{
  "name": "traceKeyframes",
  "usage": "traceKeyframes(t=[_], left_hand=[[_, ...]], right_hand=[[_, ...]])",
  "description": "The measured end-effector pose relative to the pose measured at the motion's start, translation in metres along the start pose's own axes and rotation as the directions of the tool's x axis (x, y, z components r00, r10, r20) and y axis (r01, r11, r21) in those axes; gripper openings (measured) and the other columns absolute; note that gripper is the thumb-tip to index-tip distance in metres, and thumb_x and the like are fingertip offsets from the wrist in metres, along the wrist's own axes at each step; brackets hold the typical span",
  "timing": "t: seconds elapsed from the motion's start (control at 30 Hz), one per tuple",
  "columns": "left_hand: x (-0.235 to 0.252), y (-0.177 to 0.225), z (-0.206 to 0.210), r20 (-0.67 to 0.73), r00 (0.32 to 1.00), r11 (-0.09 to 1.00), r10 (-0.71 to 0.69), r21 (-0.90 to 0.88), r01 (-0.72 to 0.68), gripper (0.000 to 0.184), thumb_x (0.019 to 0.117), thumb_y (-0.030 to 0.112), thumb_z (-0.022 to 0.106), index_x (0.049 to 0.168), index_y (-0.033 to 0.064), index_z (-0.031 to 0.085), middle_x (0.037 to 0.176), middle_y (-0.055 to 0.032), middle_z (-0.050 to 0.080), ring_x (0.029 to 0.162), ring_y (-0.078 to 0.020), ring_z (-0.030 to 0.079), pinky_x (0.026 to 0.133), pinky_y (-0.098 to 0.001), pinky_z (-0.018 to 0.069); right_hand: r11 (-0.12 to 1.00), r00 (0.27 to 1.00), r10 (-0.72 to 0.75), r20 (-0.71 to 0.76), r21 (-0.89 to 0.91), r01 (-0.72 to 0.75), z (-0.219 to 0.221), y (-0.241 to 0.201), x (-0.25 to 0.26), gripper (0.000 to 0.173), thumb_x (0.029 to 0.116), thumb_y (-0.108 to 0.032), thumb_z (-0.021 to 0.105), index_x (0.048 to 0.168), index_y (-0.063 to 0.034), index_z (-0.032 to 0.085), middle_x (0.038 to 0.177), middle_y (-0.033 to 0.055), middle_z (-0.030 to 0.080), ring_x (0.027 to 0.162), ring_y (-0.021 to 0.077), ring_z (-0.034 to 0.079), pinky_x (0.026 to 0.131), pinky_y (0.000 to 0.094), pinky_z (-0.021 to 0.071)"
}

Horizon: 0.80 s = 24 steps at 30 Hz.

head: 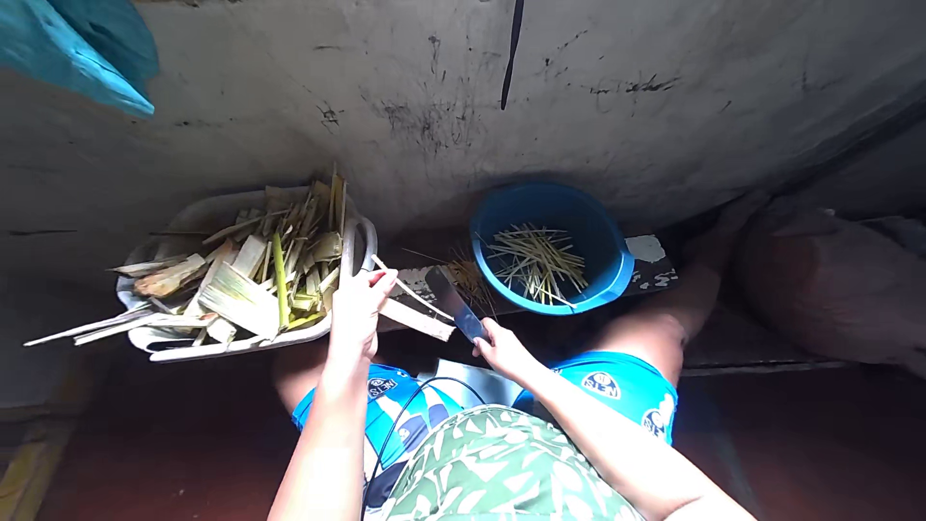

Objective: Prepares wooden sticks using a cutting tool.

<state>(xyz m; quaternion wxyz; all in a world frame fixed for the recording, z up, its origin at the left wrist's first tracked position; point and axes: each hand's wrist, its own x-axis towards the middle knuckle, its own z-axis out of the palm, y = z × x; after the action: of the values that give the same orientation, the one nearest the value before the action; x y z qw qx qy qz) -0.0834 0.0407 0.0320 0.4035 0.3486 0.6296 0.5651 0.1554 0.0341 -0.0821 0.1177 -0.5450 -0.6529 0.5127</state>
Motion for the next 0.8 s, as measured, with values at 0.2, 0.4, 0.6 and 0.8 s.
traceKeyframes(t=[0.2,0.4,0.6,0.8], left_hand=[[-0.013,0.008,-0.011,0.166,0.982,0.958,-0.089,-0.255,0.13,0.013,0.0969,-0.006,0.058,0.101,0.0026,0.067,0.08,-0.0018,0.069,0.068,-0.0066,0.066,0.064,-0.0208,0.0588],[-0.018,0.008,0.001,0.269,0.959,0.951,-0.095,-0.259,0.167,0.014,0.0958,-0.006,0.058,0.097,0.0038,0.068,0.075,0.0001,0.067,0.065,-0.0053,0.064,0.064,-0.0196,0.0575],[-0.019,0.006,0.006,0.282,0.954,0.954,-0.105,-0.242,0.176,0.011,0.0968,-0.005,0.06,0.097,0.0027,0.066,0.078,-0.0016,0.071,0.068,-0.0067,0.068,0.066,-0.0217,0.06],[-0.017,0.002,0.011,0.279,0.952,0.962,-0.126,-0.199,0.186,0.012,0.0995,-0.002,0.057,0.099,0.0052,0.066,0.08,0.0001,0.069,0.069,-0.0055,0.066,0.067,-0.0209,0.0589]], right_hand=[[0.761,0.973,-0.22,-0.062,0.613,0.211,-0.011,-0.036,-0.019,0.031,0.0984,-0.017,0.064,0.123,-0.0066,0.05,0.089,-0.0007,0.07,0.049,0.0006,0.048,0.045,0.0175,0.04],[0.631,0.95,-0.307,-0.064,0.733,0.253,-0.02,-0.063,-0.043,0.047,0.0878,-0.003,0.074,0.124,-0.0074,0.044,0.083,-0.0032,0.067,0.052,-0.0005,0.051,0.045,0.0143,0.04],[0.686,0.935,-0.27,-0.232,0.635,0.356,-0.036,-0.063,-0.047,0.045,0.0893,-0.002,0.071,0.124,-0.004,0.043,0.078,-0.0051,0.063,0.056,-0.0005,0.053,0.048,0.0148,0.0421],[0.679,0.897,-0.234,-0.376,0.597,0.427,-0.057,-0.064,-0.051,0.044,0.0889,0.0,0.071,0.123,-0.0036,0.043,0.077,-0.0039,0.065,0.052,0.0001,0.052,0.045,0.0148,0.0412]])
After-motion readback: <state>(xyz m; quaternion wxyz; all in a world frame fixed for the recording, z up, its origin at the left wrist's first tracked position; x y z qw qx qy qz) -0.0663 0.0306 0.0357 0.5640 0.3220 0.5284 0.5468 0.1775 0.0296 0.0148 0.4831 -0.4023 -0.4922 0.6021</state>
